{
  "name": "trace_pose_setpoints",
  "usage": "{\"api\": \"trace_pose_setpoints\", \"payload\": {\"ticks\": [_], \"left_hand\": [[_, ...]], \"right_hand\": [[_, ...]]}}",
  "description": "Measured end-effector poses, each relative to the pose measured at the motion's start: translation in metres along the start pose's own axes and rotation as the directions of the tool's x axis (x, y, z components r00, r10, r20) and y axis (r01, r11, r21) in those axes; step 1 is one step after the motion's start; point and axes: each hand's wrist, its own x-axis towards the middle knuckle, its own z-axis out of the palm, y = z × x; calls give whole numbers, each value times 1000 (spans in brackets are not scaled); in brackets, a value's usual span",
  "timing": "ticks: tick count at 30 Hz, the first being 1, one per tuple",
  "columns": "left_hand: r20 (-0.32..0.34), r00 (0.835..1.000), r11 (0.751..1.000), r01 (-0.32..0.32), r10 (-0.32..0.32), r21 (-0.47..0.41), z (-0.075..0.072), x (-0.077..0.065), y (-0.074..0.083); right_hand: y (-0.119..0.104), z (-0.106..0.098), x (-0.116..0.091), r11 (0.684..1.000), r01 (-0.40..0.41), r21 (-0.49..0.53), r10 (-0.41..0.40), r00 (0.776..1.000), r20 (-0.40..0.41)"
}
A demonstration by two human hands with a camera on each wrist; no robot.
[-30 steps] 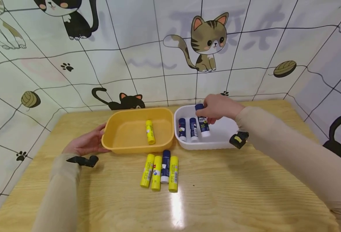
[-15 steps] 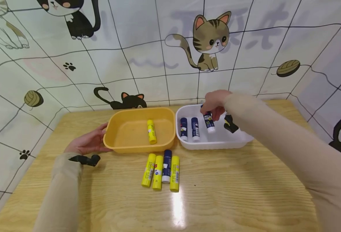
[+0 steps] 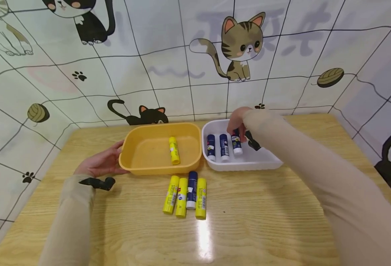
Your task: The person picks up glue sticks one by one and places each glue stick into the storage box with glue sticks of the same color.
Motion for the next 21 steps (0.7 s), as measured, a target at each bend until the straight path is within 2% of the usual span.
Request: {"api": "trace_pose_setpoints", "payload": {"ticks": [6,12,16,19,21], "left_hand": [[17,1000,1000,-1,1,-6,-2,0,0],[12,1000,1000,-5,5,-8,-2,2,0],[5,1000,1000,-3,3,-7,-3,3,-1],[-1,1000,1000,0,0,-7,-3,3,-1],[-5,1000,1000,3,-3,-4,-3,3,-1]], "right_hand": [[-1,7,12,1000,2,20,-3,999,48],[2,6,10,999,16,30,-18,997,76],[5,2,3,996,16,87,-18,1000,19],[7,2,-5,992,59,114,-55,998,-40],[7,4,-14,990,105,94,-99,993,-59]]}}
